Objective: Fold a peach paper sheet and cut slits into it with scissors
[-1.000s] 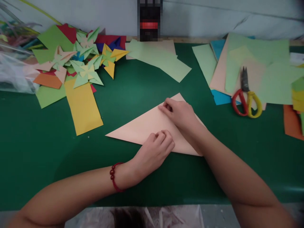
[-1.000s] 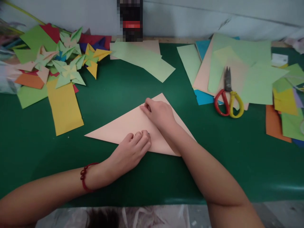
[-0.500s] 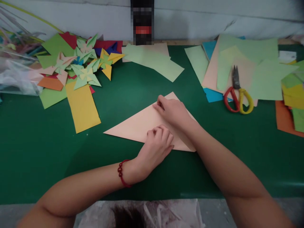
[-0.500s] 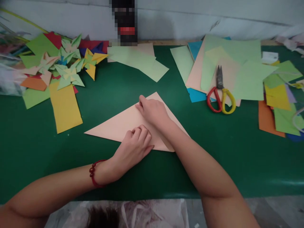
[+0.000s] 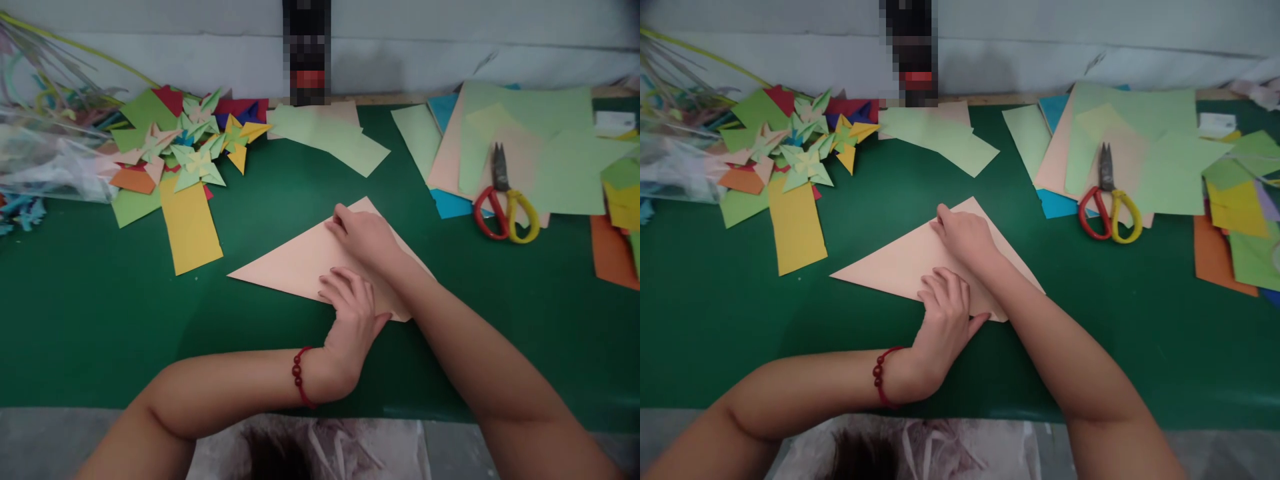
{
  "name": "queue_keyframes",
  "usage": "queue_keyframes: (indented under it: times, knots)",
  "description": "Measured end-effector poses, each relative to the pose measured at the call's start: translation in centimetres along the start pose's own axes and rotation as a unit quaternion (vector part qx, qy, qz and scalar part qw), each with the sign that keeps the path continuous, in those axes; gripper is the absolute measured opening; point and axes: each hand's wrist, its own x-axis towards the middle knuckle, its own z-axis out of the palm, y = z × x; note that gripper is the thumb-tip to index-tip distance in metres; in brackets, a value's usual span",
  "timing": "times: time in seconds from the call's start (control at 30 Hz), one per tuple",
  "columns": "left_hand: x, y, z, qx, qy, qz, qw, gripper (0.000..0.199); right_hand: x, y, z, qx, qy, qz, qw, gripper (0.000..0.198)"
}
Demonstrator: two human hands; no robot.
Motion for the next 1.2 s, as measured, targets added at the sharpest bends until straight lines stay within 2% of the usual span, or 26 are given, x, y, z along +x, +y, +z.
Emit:
queue_keyframes:
  times: [0.13, 0.33, 0.47, 0.67, 0.77, 0.93, 1.07, 1.17, 1.2]
  knots:
    - [-0.1, 1.1, -0.4, -0.006, -0.042, -0.038, 0.998, 0.081, 0.0, -0.2, 0.0, -0.017, -0.005, -0.003, 1.0, 0.023]
    - [0.1, 1.7, -0.4, -0.011, -0.061, -0.052, 0.997, 0.085, -0.2, -0.7, 0.2, -0.05, -0.001, -0.004, 0.999, 0.026]
    - [0.1, 2.3, 0.1, -0.039, -0.065, -0.075, 0.994, 0.088, -0.2, -1.0, 0.8, -0.064, 0.035, 0.0, 0.997, 0.027]
    - [-0.2, 2.3, 0.2, -0.082, -0.058, -0.087, 0.991, 0.085, -0.2, -1.7, 1.8, -0.081, 0.096, 0.049, 0.991, 0.032]
    - [-0.3, 2.1, 0.0, -0.066, -0.06, -0.084, 0.992, 0.083, -0.1, -1.8, 2.2, -0.075, 0.127, 0.065, 0.987, 0.032]
    - [-0.5, 1.9, 0.1, -0.026, -0.045, -0.072, 0.996, 0.087, -0.2, -1.9, 2.7, -0.061, 0.172, 0.052, 0.982, 0.031]
    - [-0.6, 0.2, 0.6, -0.05, -0.003, -0.051, 0.997, 0.075, -0.3, -2.0, 2.9, -0.056, 0.182, 0.044, 0.981, 0.031]
    - [-0.5, -2.9, 1.9, -0.126, 0.041, 0.002, 0.991, 0.047, -0.4, -1.9, 3.0, -0.065, 0.187, 0.045, 0.979, 0.031]
    - [-0.5, -4.3, 2.6, -0.152, 0.048, 0.026, 0.987, 0.044, -0.4, -1.9, 3.0, -0.068, 0.19, 0.046, 0.978, 0.031]
